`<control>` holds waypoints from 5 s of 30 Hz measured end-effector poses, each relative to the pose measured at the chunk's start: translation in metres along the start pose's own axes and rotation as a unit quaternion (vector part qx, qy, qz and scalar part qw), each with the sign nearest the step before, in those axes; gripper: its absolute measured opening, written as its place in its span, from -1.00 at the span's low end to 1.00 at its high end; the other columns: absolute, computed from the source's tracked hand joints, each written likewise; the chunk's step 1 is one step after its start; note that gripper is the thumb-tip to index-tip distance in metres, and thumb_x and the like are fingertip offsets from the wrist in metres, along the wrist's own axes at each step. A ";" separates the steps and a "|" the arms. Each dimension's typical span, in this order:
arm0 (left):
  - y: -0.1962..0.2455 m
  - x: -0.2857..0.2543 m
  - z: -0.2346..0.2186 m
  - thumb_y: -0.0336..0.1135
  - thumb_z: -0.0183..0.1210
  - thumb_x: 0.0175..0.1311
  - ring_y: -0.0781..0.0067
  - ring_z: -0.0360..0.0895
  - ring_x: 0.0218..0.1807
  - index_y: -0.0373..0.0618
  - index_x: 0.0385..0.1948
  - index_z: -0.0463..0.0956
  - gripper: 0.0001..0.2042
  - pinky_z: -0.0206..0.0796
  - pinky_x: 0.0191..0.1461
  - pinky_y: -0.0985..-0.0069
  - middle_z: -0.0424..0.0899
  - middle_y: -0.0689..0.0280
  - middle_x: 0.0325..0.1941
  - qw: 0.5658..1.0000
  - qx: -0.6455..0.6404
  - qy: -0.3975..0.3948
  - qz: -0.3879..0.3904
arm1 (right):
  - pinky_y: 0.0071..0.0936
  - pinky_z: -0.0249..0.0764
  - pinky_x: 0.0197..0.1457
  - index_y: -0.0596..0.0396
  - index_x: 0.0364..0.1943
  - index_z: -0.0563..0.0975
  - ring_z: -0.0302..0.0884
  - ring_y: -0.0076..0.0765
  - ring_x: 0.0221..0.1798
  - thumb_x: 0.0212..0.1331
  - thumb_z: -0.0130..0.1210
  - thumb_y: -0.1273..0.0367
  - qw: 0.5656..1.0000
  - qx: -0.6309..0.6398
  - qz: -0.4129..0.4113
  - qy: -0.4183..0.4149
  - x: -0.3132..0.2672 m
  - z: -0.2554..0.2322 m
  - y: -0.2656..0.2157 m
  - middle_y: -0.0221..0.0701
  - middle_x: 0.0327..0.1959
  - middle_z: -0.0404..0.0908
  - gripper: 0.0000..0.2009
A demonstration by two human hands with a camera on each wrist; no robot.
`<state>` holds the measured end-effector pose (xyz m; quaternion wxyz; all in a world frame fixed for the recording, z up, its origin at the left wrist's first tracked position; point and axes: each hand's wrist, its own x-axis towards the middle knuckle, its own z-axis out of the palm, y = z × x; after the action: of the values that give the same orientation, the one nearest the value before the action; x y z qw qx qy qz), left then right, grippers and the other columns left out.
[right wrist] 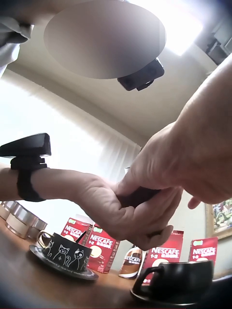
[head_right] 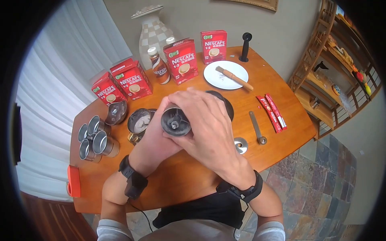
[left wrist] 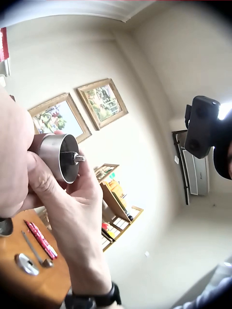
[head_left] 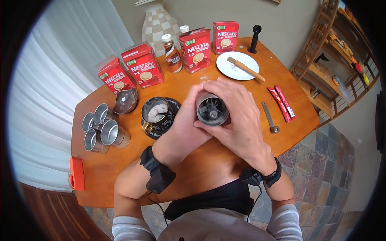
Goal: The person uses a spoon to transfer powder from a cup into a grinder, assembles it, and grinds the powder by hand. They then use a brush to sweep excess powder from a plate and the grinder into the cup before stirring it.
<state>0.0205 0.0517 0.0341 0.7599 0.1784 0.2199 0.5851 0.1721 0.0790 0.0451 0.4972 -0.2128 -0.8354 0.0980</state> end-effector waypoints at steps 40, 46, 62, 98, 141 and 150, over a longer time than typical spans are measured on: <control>-0.017 -0.065 -0.077 -0.28 0.56 0.11 0.07 0.73 0.14 -0.10 0.17 0.53 -0.43 0.55 0.18 0.28 0.75 0.12 0.08 0.776 0.615 -0.054 0.131 | -0.43 0.57 -0.31 0.17 0.17 0.60 0.64 -0.29 -0.37 -0.08 0.62 0.13 0.992 0.045 0.113 -0.036 -0.112 0.028 -0.012 -0.28 -0.19 0.74 -0.29; -0.016 -0.063 -0.085 -0.30 0.58 0.12 0.23 0.73 0.19 -0.05 0.23 0.49 -0.39 0.57 0.26 0.34 0.72 0.21 0.22 0.726 0.661 -0.103 0.158 | -0.41 0.58 -0.34 0.25 0.15 0.60 0.70 -0.27 -0.39 -0.08 0.62 0.13 0.994 0.032 0.093 -0.054 -0.116 0.023 -0.012 -0.26 -0.30 0.73 -0.29; -0.014 -0.063 -0.081 -0.23 0.61 0.04 0.16 0.73 0.16 -0.05 0.18 0.53 -0.38 0.56 0.22 0.32 0.74 0.20 0.17 0.669 0.708 -0.098 0.204 | -0.41 0.58 -0.35 0.26 0.13 0.63 0.67 -0.28 -0.46 -0.10 0.59 0.28 0.996 0.039 0.076 -0.027 -0.117 0.029 -0.008 -0.32 -0.46 0.64 -0.35; -0.008 -0.062 -0.083 -0.36 0.56 0.13 0.23 0.68 0.27 -0.12 0.20 0.53 -0.43 0.50 0.33 0.34 0.69 0.12 0.27 0.767 0.616 -0.121 0.131 | -0.43 0.52 -0.42 0.22 0.16 0.61 0.57 -0.34 -0.53 -0.09 0.62 0.24 0.995 0.048 0.076 -0.037 -0.119 0.029 -0.010 -0.39 -0.52 0.55 -0.32; -0.018 -0.059 -0.078 -0.63 0.31 0.23 0.33 0.61 0.27 -0.32 0.29 0.42 -0.46 0.43 0.39 0.36 0.63 0.16 0.28 0.823 0.545 0.069 0.147 | -0.15 0.67 -0.19 0.09 0.23 0.56 0.77 0.04 -0.22 0.35 0.32 0.16 0.982 0.016 0.185 -0.035 -0.118 0.038 -0.015 -0.17 -0.21 0.76 -0.54; -0.017 -0.057 -0.077 -0.56 0.49 0.18 0.49 0.65 0.14 -0.26 0.20 0.46 -0.46 0.47 0.30 0.46 0.70 0.26 0.13 0.818 0.547 0.034 0.178 | -0.24 0.65 -0.28 0.07 -0.03 0.69 0.77 -0.07 -0.34 0.33 0.33 0.35 0.989 -0.022 0.144 0.017 -0.119 0.037 -0.012 -0.22 -0.32 0.76 -0.80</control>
<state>-0.0197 -0.0066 -0.0320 0.4122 0.5804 0.4939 0.4992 0.1858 0.0159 -0.0624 0.4874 -0.3440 -0.7891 0.1463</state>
